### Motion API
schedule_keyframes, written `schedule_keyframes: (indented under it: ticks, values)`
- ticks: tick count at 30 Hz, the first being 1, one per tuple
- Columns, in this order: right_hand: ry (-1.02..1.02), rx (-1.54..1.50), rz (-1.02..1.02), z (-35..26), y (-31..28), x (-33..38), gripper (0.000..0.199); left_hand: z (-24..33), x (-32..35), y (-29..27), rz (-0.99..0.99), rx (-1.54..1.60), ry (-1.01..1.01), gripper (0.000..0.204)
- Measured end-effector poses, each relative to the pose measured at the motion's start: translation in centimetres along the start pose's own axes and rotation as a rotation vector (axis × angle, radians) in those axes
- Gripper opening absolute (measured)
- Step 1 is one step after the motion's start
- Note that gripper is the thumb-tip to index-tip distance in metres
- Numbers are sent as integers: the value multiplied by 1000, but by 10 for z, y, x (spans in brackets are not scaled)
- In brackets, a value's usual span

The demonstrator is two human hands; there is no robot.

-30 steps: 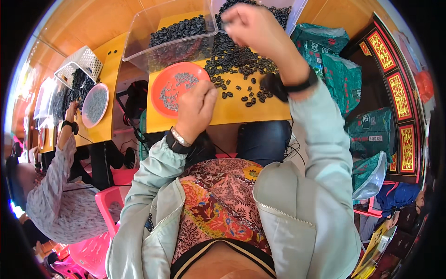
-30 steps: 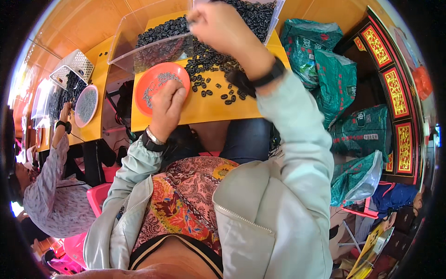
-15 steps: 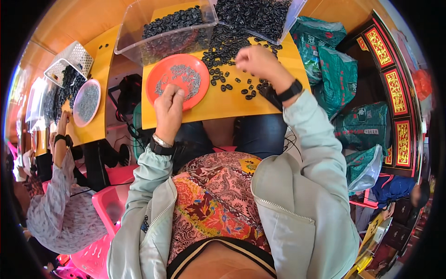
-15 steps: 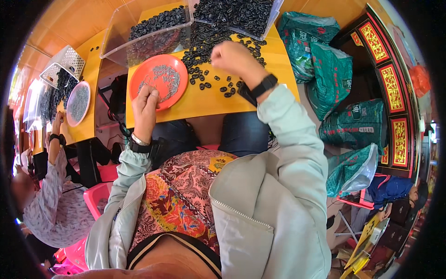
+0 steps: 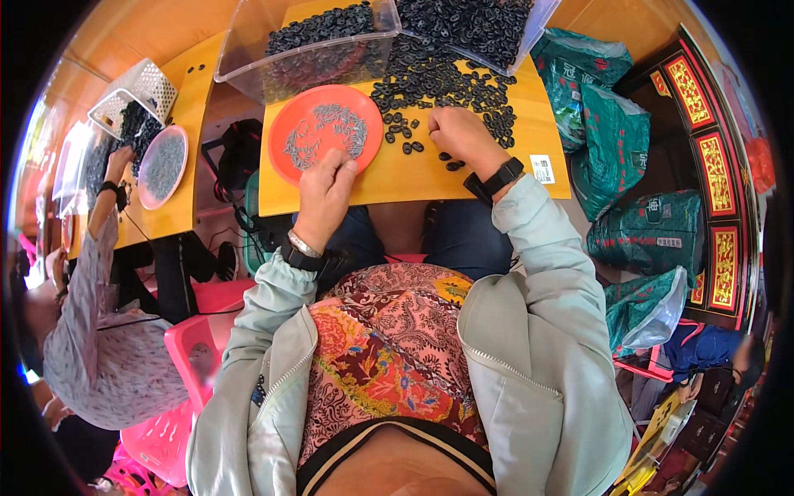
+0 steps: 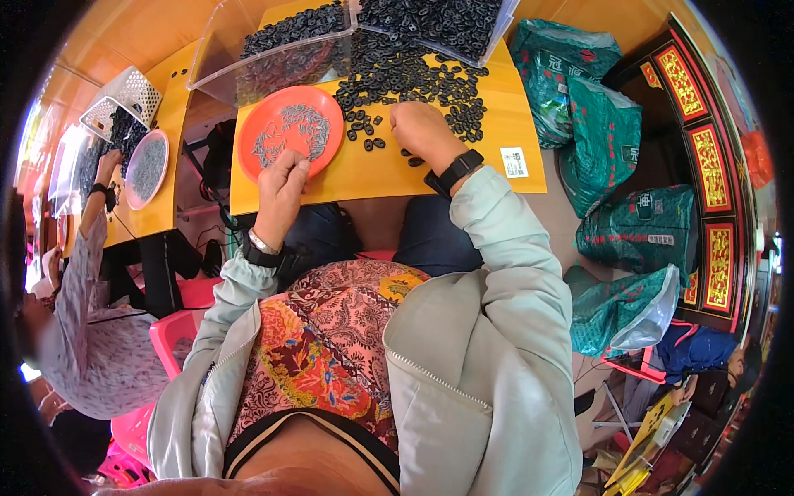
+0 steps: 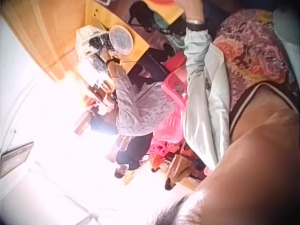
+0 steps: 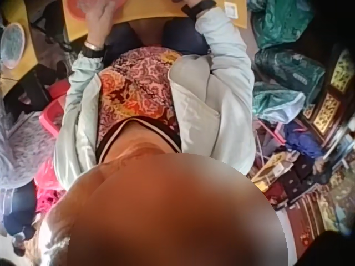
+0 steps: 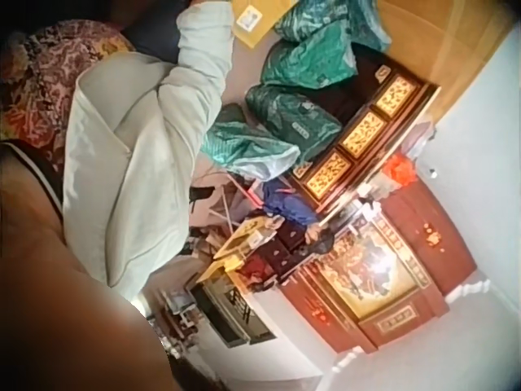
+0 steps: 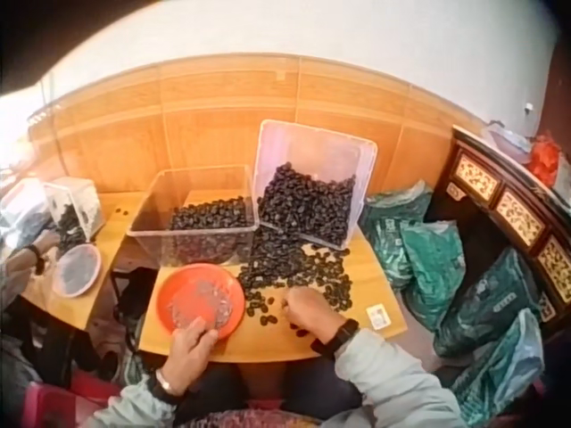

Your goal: Sorting small black hardware components into a container at a workstation.

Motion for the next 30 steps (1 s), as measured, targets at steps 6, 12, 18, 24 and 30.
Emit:
schedule_keyframes:
  ticks: [6,12,18,24,30]
  values:
    - [-13,-43,33,0,5,-3,7,11,3,0,-43,-126,49,12]
    - [-71,-7,147,-3,5,1,7,32,7,18,-152,-568,268,17]
    - [94,-214,272,5,-35,26,8,18,1,35,-218,-750,282,22]
    - [84,-761,365,48,-45,55,14,13,-1,46,-216,-780,310,24]
    - [134,-1070,250,38,-42,77,19,17,-2,58,-261,-708,365,27]
Point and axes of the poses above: each hand's wrist, its own x-axis away from the middle knuckle, its own y-axis out of the palm, z = x × y, the point moved 8 cm from there along -x, towards the middle knuckle, and after that the axes turned 7 degrees about -z, right-handed, at the moved point
